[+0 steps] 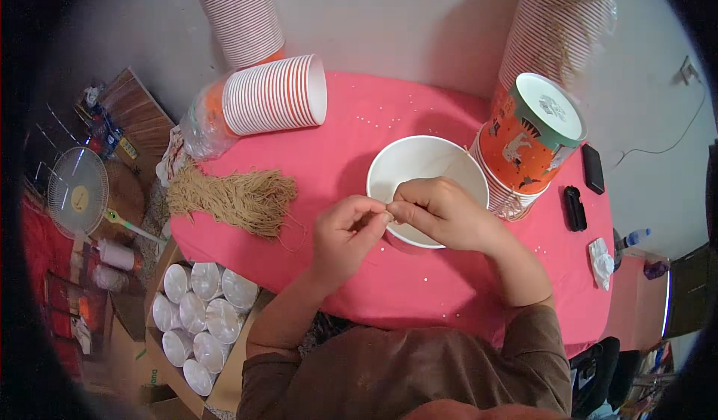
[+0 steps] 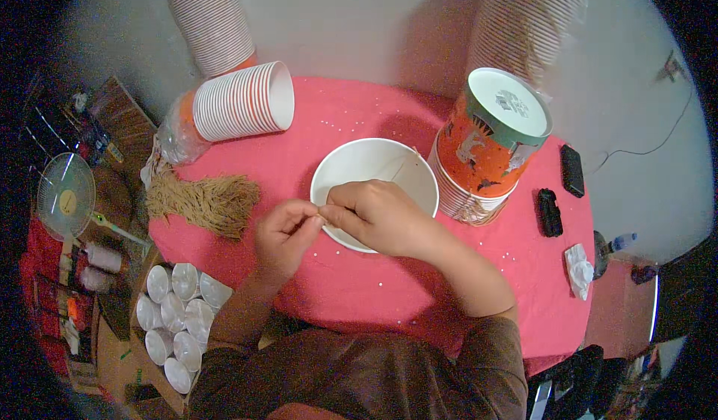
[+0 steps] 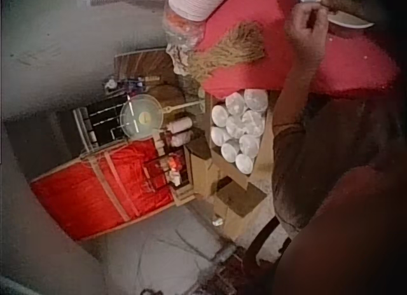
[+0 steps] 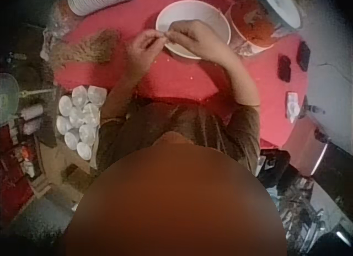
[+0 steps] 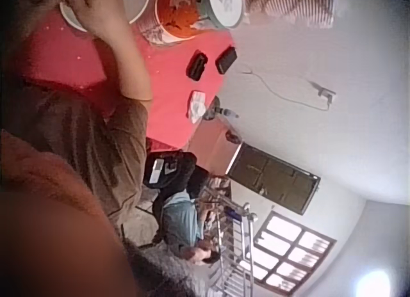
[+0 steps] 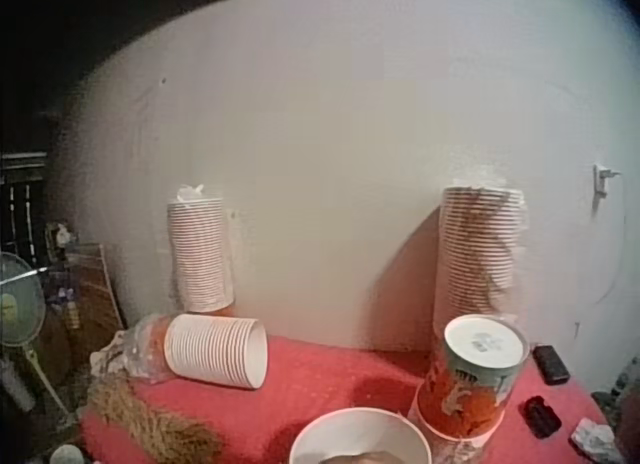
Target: Threading elastic strings through holes in paper buckets to create handles.
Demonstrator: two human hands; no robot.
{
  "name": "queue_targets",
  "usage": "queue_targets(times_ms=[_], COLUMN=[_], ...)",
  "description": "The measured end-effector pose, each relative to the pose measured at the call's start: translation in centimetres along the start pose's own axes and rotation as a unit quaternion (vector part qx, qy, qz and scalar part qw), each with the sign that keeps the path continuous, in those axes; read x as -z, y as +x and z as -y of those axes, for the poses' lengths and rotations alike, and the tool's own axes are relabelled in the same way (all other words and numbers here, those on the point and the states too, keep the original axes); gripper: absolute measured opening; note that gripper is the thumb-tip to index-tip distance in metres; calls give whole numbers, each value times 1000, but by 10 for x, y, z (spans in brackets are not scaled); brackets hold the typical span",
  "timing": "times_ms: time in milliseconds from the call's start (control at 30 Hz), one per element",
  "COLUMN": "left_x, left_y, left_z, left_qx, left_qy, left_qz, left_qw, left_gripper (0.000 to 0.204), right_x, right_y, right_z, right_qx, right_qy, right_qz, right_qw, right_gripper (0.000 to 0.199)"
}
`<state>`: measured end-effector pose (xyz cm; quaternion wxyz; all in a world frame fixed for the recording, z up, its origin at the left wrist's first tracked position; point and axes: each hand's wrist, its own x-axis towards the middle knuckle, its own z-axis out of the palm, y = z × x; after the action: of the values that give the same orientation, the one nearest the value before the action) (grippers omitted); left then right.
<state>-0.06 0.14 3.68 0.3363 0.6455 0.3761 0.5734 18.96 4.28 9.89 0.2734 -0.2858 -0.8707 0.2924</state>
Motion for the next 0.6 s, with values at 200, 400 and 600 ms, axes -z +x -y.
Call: queue_targets(times_ms=[200,400,600], left_x=[2,14,21], left_y=[7,11,15], left_z=[-5,-4,-4], left_qx=[91,175,294], left_qy=[-153,-254,-404], left_qz=[-2,89,118], left_qw=[984,947,858], left_gripper=[4,1,7], right_x=[-9,-16,-11], right_y=[-3,-2,-2], right_z=[19,6,6], right_qx=[-45,57,96], right_qy=[76,24,2], right_qz=[-55,-107,-110], right_qw=[995,992,989], right_gripper=[13,8,8])
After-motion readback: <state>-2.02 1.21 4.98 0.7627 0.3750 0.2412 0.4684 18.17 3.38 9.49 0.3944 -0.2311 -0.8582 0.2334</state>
